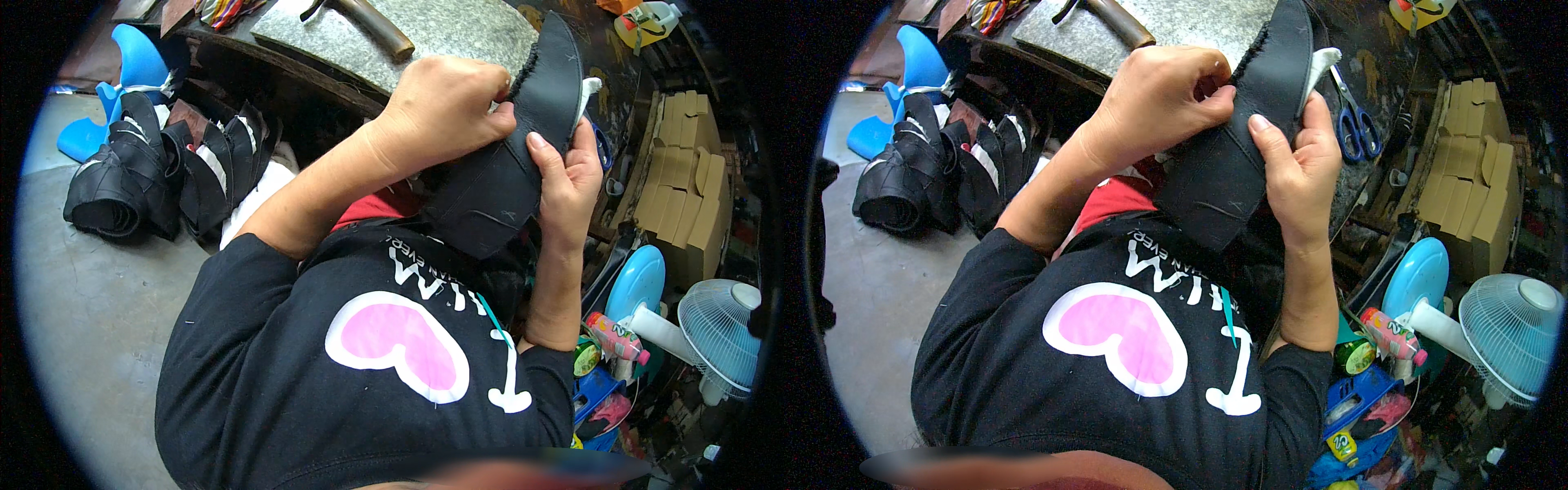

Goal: The person wipes a workbench with a cloth, then uses scissors to trim excess material from the edge of a black shoe upper. They repeatedly cut along the seam and inspect the trimmed edge by hand.

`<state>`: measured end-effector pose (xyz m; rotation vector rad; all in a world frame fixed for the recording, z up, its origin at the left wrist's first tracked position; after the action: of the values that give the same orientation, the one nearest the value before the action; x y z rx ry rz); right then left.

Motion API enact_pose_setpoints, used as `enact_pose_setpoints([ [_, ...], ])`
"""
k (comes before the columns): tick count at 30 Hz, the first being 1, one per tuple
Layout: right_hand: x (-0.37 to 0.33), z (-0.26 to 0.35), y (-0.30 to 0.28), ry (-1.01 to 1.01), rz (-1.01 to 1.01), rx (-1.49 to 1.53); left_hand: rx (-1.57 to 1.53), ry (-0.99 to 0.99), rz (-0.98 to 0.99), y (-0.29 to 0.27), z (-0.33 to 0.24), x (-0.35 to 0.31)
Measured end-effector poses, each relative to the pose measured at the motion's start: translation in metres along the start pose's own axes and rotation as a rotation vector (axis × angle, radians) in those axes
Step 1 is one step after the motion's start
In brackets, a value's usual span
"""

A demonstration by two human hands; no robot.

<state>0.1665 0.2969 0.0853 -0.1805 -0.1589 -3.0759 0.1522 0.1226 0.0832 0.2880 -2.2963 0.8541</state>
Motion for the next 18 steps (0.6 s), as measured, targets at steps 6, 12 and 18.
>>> enact_pose_setpoints([
  [6,-0.001,0.005,0.006,-0.056,0.039,-0.124,0.258,0.193,0.013,-0.002,-0.008,0.006],
  [12,0.005,0.003,-0.007,0.105,0.021,0.077,-0.404,-0.345,0.18,0.007,0.019,0.01],
  [18,0.018,-0.014,-0.029,0.22,0.01,0.321,-1.168,-0.651,0.113,-0.009,0.022,0.004],
])
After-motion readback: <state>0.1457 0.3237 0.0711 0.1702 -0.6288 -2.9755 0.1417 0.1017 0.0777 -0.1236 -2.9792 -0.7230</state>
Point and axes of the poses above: each hand's wrist, its own x-axis towards the middle knuckle, its own y-axis out of the palm, z = x × y, the point moved 1 cm from there along x, towards the middle knuckle, and after that the axes turned 11 degrees about -z, right-handed, at the moved point
